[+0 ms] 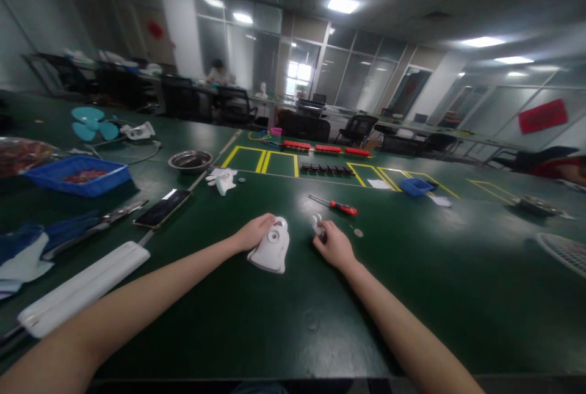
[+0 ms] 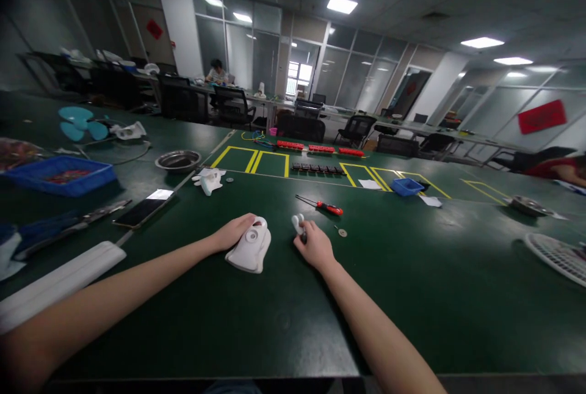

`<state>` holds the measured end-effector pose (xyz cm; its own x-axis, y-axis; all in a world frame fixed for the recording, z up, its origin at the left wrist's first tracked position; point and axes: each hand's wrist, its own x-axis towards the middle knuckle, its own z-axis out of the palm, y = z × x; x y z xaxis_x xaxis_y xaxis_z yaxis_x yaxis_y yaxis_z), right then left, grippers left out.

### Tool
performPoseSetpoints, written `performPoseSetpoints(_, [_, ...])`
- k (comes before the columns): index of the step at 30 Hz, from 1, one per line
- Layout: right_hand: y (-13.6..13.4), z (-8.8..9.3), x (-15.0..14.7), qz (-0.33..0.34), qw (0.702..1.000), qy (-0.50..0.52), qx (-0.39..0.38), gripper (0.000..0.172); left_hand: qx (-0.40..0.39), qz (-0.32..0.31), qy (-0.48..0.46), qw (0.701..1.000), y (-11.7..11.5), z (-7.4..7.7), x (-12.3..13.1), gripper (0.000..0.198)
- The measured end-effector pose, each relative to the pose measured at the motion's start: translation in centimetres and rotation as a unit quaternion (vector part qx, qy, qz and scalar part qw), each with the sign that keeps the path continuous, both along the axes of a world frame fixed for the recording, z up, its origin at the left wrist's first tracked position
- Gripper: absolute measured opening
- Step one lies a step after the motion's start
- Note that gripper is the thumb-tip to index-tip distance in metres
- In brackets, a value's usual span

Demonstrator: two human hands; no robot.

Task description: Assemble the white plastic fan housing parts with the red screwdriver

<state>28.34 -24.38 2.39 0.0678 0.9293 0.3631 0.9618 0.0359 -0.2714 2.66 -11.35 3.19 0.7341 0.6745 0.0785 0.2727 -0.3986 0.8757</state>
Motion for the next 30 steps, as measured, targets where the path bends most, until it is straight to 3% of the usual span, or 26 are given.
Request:
performPoseSetpoints(4, [-0.6, 0.0, -0.9, 0.054, 0.998, 0.021, 0.026, 0.022, -0.064, 0.023, 0.021, 0.997, -1.6, 0.5, 1.0, 0.052])
performPoseSetpoints(7, [-1.1, 0.2, 0.1, 0.046, 0.998, 0.046, 0.025, 0.019, -0.027, -0.005, 0.073, 0.997, -3.4, 1.0, 1.4, 0.059])
performPoseSetpoints(13, [-1.4, 0.2, 1.6, 0.008, 0.994, 0.106, 0.033, 0.026, 0.064, -0.179, 0.130, 0.973, -5.9, 2.7, 1.0, 0.064])
performPoseSetpoints(15, [-1.5, 0.2, 1.5, 0.010, 0.993, 0.113, 0.030, 0.028, 0.117, -0.197, 0.149, 0.962, -6.3, 3.5, 0.8, 0.068])
performPoseSetpoints(20, [-1.6, 0.2, 1.0, 0.022, 0.995, 0.090, 0.026, 0.034, 0.191, -0.130, 0.225, 0.947, -7.8, 4.8, 0.5, 0.074])
performPoseSetpoints(23, [-1.6, 0.2, 1.0, 0.031, 0.994, 0.098, 0.028, 0.031, 0.210, -0.111, 0.188, 0.953, -8.7, 4.6, 0.8, 0.070])
performPoseSetpoints(26, [-1.7, 0.2, 0.4, 0.053, 0.980, 0.185, 0.045, 0.035, 0.200, -0.102, 0.107, 0.969, -8.8, 3.7, 1.0, 0.057])
performPoseSetpoints(30, [-2.3, 0.5, -2.0, 0.101, 0.923, 0.368, 0.049, 0.044, 0.135, -0.047, 0.019, 0.990, -8.5, 2.5, 0.9, 0.062])
